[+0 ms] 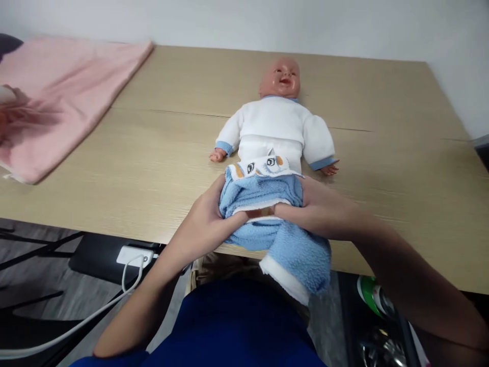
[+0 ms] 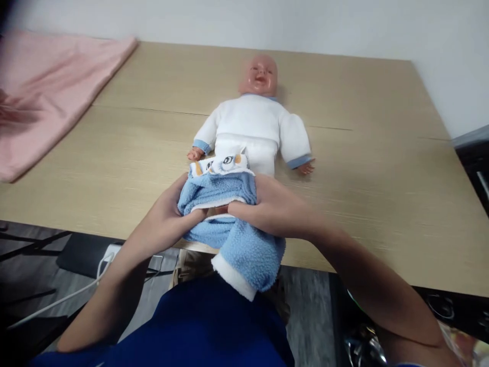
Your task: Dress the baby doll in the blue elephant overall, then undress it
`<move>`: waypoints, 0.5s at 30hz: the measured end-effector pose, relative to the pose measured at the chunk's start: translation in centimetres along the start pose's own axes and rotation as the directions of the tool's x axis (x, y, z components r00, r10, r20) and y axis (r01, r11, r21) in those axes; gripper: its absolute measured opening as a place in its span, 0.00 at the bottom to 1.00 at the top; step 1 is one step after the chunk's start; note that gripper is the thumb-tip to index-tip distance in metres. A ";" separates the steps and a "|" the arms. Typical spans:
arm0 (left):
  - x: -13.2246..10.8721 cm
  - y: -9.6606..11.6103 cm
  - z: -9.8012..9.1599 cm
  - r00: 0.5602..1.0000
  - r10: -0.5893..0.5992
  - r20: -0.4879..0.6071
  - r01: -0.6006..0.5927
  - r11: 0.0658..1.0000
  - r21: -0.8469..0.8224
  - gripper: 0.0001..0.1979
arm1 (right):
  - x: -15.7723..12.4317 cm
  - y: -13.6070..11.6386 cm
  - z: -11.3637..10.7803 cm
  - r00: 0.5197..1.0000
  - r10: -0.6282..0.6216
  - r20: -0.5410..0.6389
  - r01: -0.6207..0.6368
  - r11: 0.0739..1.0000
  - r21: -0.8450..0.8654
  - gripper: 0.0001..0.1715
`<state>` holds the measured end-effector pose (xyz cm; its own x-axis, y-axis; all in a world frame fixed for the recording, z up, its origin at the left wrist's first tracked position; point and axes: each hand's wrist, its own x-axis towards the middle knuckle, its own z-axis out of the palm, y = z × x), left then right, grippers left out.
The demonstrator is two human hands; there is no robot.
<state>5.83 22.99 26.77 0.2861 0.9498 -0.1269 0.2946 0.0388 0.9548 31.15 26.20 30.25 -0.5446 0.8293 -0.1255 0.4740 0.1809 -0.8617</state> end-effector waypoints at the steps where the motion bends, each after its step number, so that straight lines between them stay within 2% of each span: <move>1: -0.3 0.0 0.0 1.000 -0.009 -0.003 0.009 1.000 0.012 0.30 | -0.2 0.0 0.2 1.000 -0.002 -0.003 0.002 1.000 -0.012 0.10; 6: -1.7 -0.2 0.4 0.997 -0.081 0.006 0.080 0.989 0.127 0.25 | -1.4 -0.1 1.0 1.000 -0.017 -0.006 0.016 0.994 -0.112 0.07; 11: -2.1 -1.4 1.1 0.990 -0.135 0.049 0.123 0.972 0.199 0.29 | -2.2 0.6 3.1 0.994 0.084 -0.067 -0.100 0.949 -0.298 0.04; 15: -2.3 -3.0 1.7 0.983 -0.174 0.054 0.146 0.929 0.339 0.22 | -2.3 1.5 5.1 0.990 0.084 -0.115 -0.127 0.884 -0.449 0.09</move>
<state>5.84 20.17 23.75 0.2794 0.9103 -0.3054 0.6249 0.0692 0.7777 29.55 21.91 26.76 -0.4199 0.8967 -0.1405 0.7993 0.2920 -0.5253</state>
